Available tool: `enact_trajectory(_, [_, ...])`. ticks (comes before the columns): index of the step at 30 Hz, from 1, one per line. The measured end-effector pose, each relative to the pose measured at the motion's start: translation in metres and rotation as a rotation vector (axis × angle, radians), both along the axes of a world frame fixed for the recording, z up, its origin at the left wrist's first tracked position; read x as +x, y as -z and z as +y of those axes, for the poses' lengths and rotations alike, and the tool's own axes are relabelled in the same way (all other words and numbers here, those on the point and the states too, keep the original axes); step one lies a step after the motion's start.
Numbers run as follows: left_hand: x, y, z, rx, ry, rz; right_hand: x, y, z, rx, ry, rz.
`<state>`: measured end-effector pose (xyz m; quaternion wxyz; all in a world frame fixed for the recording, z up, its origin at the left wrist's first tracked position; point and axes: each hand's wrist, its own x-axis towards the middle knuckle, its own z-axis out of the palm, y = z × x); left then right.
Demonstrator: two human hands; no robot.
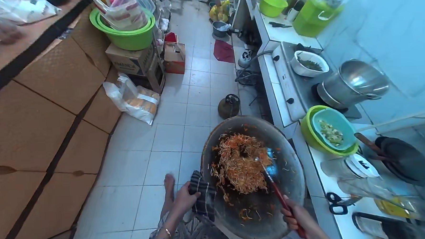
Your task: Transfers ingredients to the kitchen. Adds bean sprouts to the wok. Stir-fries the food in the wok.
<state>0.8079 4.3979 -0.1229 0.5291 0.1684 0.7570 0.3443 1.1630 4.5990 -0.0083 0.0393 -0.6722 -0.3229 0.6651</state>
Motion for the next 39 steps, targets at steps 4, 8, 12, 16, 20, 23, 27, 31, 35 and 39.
enact_trajectory(4, [-0.002,-0.007,0.007,-0.007,0.042,0.029,-0.015,-0.005,0.021,0.268,-0.593,-0.616])
enact_trajectory(8, [-0.005,-0.004,0.009,0.002,0.043,0.038,-0.068,0.010,-0.026,0.230,-1.017,-0.769])
enact_trajectory(12, [0.001,0.002,0.001,0.036,-0.003,0.034,-0.014,-0.050,-0.017,0.094,-1.241,-0.550])
enact_trajectory(16, [0.002,-0.001,0.000,0.007,0.010,0.044,0.011,-0.085,0.016,-0.109,-1.464,-0.642])
enact_trajectory(20, [0.002,0.001,0.000,-0.011,0.020,0.064,-0.042,-0.016,0.011,0.147,-1.348,-0.577])
enact_trajectory(23, [0.002,0.001,0.002,0.003,-0.002,0.039,-0.070,0.055,0.014,0.343,-1.058,-0.545])
enact_trajectory(27, [0.001,0.000,-0.003,0.040,-0.020,0.018,-0.046,0.069,0.003,0.253,-0.322,-0.196])
enact_trajectory(31, [0.002,0.003,-0.003,0.031,-0.021,0.031,-0.002,0.003,0.006,0.007,0.086,0.022])
enact_trajectory(35, [-0.001,0.004,0.000,0.014,0.024,0.056,-0.016,-0.004,0.009,0.297,-0.444,-0.514])
enact_trajectory(39, [0.000,0.001,0.001,0.037,0.012,0.085,-0.065,0.024,-0.048,0.271,-0.903,-0.664])
